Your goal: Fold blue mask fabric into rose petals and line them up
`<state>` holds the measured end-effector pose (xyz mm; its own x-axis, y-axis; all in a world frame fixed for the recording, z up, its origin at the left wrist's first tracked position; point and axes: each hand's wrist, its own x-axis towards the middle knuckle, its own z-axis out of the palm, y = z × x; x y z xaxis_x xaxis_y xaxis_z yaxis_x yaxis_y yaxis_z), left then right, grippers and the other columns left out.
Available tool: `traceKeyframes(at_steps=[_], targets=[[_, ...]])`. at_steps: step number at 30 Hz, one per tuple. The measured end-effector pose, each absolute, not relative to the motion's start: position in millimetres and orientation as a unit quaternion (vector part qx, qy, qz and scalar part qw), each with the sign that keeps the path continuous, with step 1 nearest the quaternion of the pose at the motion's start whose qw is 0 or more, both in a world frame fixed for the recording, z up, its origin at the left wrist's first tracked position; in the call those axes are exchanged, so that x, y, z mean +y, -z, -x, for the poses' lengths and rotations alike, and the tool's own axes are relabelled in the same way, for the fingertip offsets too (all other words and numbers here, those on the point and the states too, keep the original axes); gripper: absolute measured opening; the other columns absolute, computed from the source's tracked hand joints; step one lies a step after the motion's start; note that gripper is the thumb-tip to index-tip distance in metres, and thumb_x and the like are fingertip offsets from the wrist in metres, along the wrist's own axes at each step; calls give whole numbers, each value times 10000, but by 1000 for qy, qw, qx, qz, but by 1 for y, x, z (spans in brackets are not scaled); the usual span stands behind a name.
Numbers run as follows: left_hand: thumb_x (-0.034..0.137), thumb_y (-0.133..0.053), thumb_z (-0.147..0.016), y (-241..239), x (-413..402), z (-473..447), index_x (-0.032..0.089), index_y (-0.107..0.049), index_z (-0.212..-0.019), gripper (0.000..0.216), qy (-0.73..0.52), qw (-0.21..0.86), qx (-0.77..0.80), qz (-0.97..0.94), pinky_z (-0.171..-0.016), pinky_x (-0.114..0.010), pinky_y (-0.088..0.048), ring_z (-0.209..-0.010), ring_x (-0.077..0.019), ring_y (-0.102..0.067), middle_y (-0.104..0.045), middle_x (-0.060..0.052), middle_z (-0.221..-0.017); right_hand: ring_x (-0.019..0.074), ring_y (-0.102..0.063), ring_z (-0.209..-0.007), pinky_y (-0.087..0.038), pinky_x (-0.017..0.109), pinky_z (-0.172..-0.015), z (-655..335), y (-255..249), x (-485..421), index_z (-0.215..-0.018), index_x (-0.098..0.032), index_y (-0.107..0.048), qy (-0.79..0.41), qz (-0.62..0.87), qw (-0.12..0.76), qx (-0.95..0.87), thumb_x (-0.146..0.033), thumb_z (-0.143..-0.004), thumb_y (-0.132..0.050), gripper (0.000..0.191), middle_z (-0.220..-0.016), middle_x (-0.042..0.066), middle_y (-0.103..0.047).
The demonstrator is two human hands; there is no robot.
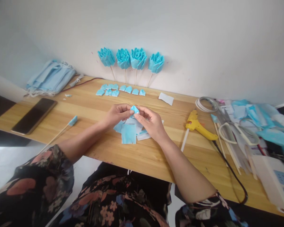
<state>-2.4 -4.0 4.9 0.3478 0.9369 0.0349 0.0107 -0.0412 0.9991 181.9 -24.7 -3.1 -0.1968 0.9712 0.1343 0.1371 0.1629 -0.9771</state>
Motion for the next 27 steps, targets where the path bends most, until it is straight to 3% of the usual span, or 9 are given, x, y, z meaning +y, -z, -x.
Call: traceKeyframes(at_steps=[2, 16, 27], targets=[[349, -710, -797, -4, -5, 2, 137, -629, -750, 232, -413, 566, 389, -599, -530, -222, -316, -533, -59, -424, -522, 38, -594, 181, -674, -893, -554, 324, -796, -182, 3, -24, -1139, -249, -730, -476, 442, 454, -610, -466, -805, -733, 399, -984, 38, -740], [388, -702, -805, -3, -3, 2, 147, -599, -731, 272, -417, 540, 387, -621, -496, -215, -299, -509, -57, -419, -511, 41, -578, 120, -557, -683, -471, 277, -648, -182, 4, -23, -1140, -199, -724, -409, 469, 450, -641, -358, -802, -715, 374, -768, -9, -627], [496, -712, -797, -6, -5, 1, 152, -594, -790, 363, -381, 588, 375, -607, -495, -208, -327, -510, -51, -421, -516, 41, -586, 147, -602, -729, -507, 286, -644, -183, 7, -22, -1125, -238, -739, -412, 476, 474, -616, -419, -796, -727, 376, -828, 7, -676]])
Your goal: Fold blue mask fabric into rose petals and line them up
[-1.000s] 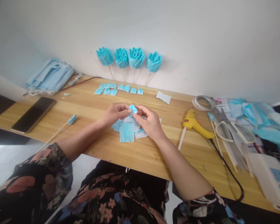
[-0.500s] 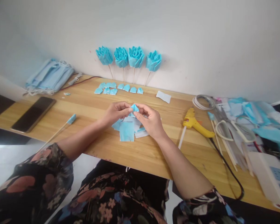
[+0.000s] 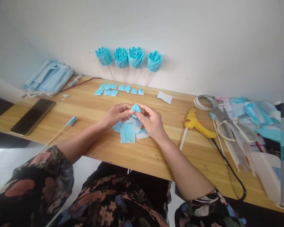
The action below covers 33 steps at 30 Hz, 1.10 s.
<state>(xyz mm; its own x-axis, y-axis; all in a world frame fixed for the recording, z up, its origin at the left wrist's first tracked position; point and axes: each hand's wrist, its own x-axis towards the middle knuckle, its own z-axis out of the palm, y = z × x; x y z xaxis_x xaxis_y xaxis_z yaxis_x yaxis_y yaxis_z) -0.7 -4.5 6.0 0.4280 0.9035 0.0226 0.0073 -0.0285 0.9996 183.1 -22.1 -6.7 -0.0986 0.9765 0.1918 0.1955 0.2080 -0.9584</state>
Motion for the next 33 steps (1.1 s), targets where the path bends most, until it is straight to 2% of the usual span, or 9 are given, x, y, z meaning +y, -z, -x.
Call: traceKeyframes(at_steps=[4, 7, 11, 16, 19, 24, 28, 33], targets=[[407, -766, -736, -7, -7, -1, 142, -604, -785, 314, -345, 608, 383, -604, -513, -203, -328, -544, -55, -444, -533, 38, -615, 153, -615, -749, -516, 294, -673, -183, 12, -19, -1053, -229, -751, -404, 485, 509, -585, -428, -764, -760, 352, -831, 6, -693], [354, -739, -754, -6, -8, -1, 139, -599, -749, 257, -352, 599, 402, -596, -516, -203, -329, -541, -54, -441, -530, 39, -608, 146, -602, -730, -504, 283, -657, -182, 12, -19, -1048, -226, -752, -408, 488, 509, -580, -414, -749, -775, 354, -809, -1, -682], [308, -704, -779, -7, -9, -1, 143, -593, -733, 204, -367, 584, 410, -597, -508, -200, -316, -515, -47, -408, -506, 51, -575, 148, -608, -751, -498, 279, -667, -181, 7, -22, -1026, -232, -756, -425, 474, 508, -581, -432, -796, -740, 305, -839, 9, -701], [308, -701, -777, -6, -8, 0, 145, -579, -728, 209, -364, 571, 410, -611, -503, -200, -294, -522, -49, -398, -488, 49, -578, 158, -629, -810, -515, 295, -735, -181, 4, -24, -1017, -243, -754, -449, 450, 500, -588, -444, -809, -734, 290, -887, 14, -720], [323, -709, -772, -4, -8, -1, 142, -587, -740, 220, -364, 571, 408, -613, -504, -200, -294, -524, -50, -397, -481, 50, -580, 157, -628, -791, -518, 300, -736, -182, 7, -23, -1037, -235, -742, -442, 454, 484, -604, -429, -780, -764, 323, -881, 13, -714], [360, -706, -778, -8, -9, -2, 143, -587, -772, 248, -352, 604, 388, -601, -508, -202, -309, -524, -50, -413, -501, 48, -588, 153, -624, -779, -520, 299, -735, -183, 9, -22, -1050, -240, -737, -423, 465, 490, -604, -422, -797, -748, 311, -867, 11, -697], [363, -695, -783, -9, -8, -1, 148, -593, -777, 238, -353, 592, 389, -611, -513, -201, -326, -526, -55, -425, -515, 44, -576, 159, -628, -781, -527, 303, -732, -182, 6, -23, -1028, -241, -739, -428, 466, 487, -602, -432, -804, -741, 294, -858, 13, -697], [358, -687, -783, -6, -7, 0, 148, -588, -741, 236, -355, 583, 389, -619, -511, -200, -326, -513, -51, -414, -515, 43, -565, 179, -650, -870, -537, 318, -794, -181, 2, -25, -1008, -244, -754, -436, 460, 492, -597, -468, -838, -692, 288, -894, 25, -718]])
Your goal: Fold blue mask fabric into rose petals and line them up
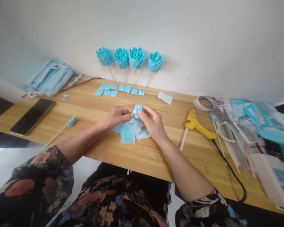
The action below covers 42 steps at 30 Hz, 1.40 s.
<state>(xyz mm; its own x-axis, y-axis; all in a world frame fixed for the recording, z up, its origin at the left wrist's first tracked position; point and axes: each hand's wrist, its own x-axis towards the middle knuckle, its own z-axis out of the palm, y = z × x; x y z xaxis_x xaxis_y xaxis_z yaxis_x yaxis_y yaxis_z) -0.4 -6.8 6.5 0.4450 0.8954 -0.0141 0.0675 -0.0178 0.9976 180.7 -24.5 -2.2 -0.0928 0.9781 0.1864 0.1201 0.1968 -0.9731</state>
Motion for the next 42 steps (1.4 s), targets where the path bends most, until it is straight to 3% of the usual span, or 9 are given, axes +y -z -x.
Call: traceKeyframes(at_steps=[6, 16, 21, 26, 31, 34, 42], targets=[[347, -688, -777, -9, -10, -1, 136, -592, -722, 239, -348, 591, 385, -617, -540, -198, -367, -574, -62, -475, -553, 24, -632, 135, -625, -735, -518, 277, -687, -183, 6, -24, -1114, -242, -731, -435, 469, 485, -597, -440, -793, -748, 377, -859, 5, -718], [325, -682, -792, -8, -10, -1, 139, -601, -745, 207, -367, 581, 386, -615, -547, -200, -371, -559, -60, -460, -538, 37, -603, 152, -628, -754, -522, 300, -718, -180, 1, -27, -1085, -243, -747, -385, 486, 484, -618, -412, -837, -697, 303, -864, 15, -721], [311, -667, -796, -7, -9, 0, 134, -610, -748, 192, -359, 582, 382, -622, -553, -209, -362, -583, -69, -482, -568, 17, -643, 144, -592, -726, -494, 279, -661, -180, 1, -27, -1058, -247, -759, -396, 487, 491, -605, -472, -880, -639, 311, -828, 16, -690], [313, -660, -800, -7, -10, 1, 140, -590, -693, 215, -339, 565, 379, -649, -577, -222, -361, -589, -72, -470, -549, 22, -635, 118, -534, -646, -456, 256, -579, -182, 4, -26, -1118, -258, -741, -422, 479, 473, -607, -464, -792, -745, 386, -778, -9, -657], [292, -652, -793, -8, -11, 0, 142, -595, -677, 198, -334, 548, 373, -670, -598, -231, -367, -613, -79, -467, -557, 19, -655, 102, -473, -570, -407, 250, -527, -182, 4, -27, -950, -232, -776, -392, 496, 468, -617, -449, -801, -738, 265, -679, -16, -640], [274, -647, -791, -9, -11, 0, 141, -602, -682, 178, -327, 551, 360, -678, -593, -226, -360, -619, -77, -461, -563, 20, -663, 105, -509, -589, -422, 257, -561, -181, 4, -27, -868, -223, -772, -376, 495, 480, -620, -429, -814, -728, 217, -718, -2, -689], [299, -647, -798, -7, -11, 0, 133, -598, -699, 200, -332, 561, 380, -656, -594, -229, -369, -614, -74, -471, -561, 15, -662, 113, -591, -672, -475, 244, -616, -181, 5, -22, -886, -229, -769, -395, 485, 524, -578, -385, -802, -735, 180, -791, 3, -724]])
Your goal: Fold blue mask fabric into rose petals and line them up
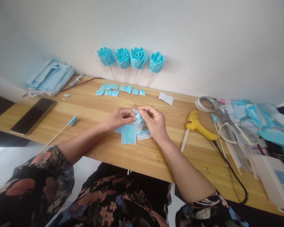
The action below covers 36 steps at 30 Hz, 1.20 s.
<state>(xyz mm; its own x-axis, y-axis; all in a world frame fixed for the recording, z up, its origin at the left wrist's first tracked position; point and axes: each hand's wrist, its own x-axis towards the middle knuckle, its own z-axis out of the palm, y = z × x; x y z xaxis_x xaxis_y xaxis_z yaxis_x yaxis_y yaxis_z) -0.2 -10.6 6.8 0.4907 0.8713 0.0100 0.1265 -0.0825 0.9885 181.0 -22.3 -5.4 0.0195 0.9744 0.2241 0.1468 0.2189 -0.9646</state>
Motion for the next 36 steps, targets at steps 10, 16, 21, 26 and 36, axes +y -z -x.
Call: traceKeyframes(at_steps=[10, 16, 21, 26, 36], targets=[[406, -626, -846, -15, -14, 1, 143, -551, -640, 343, -348, 554, 391, -648, -533, -218, -307, -552, -58, -395, -480, 33, -581, 114, -603, -669, -491, 251, -615, -179, 6, -23, -902, -225, -760, -399, 482, 543, -561, -349, -776, -762, 176, -780, 3, -721], [395, -687, -785, -5, -10, -1, 134, -620, -763, 270, -365, 563, 379, -637, -553, -226, -338, -577, -69, -441, -532, 19, -637, 114, -598, -668, -481, 248, -604, -179, 4, -25, -913, -228, -765, -389, 479, 535, -577, -357, -798, -744, 175, -788, 6, -720], [372, -677, -795, -3, -10, 0, 138, -613, -751, 246, -361, 550, 397, -639, -534, -225, -313, -561, -67, -418, -515, 21, -622, 109, -565, -669, -467, 247, -614, -179, 2, -26, -901, -231, -765, -383, 482, 537, -577, -366, -834, -705, 162, -768, 1, -690], [357, -670, -793, -5, -10, 0, 138, -609, -716, 239, -377, 527, 399, -649, -518, -221, -276, -551, -62, -375, -475, 32, -601, 101, -518, -616, -436, 229, -528, -180, 4, -26, -1014, -245, -756, -428, 472, 492, -593, -418, -795, -744, 279, -773, -10, -670], [311, -664, -788, -5, -10, 0, 138, -591, -674, 220, -380, 530, 372, -660, -548, -220, -322, -580, -64, -421, -521, 21, -625, 102, -502, -596, -401, 244, -536, -180, 0, -29, -1014, -234, -760, -388, 477, 463, -638, -403, -846, -682, 252, -765, -3, -686]])
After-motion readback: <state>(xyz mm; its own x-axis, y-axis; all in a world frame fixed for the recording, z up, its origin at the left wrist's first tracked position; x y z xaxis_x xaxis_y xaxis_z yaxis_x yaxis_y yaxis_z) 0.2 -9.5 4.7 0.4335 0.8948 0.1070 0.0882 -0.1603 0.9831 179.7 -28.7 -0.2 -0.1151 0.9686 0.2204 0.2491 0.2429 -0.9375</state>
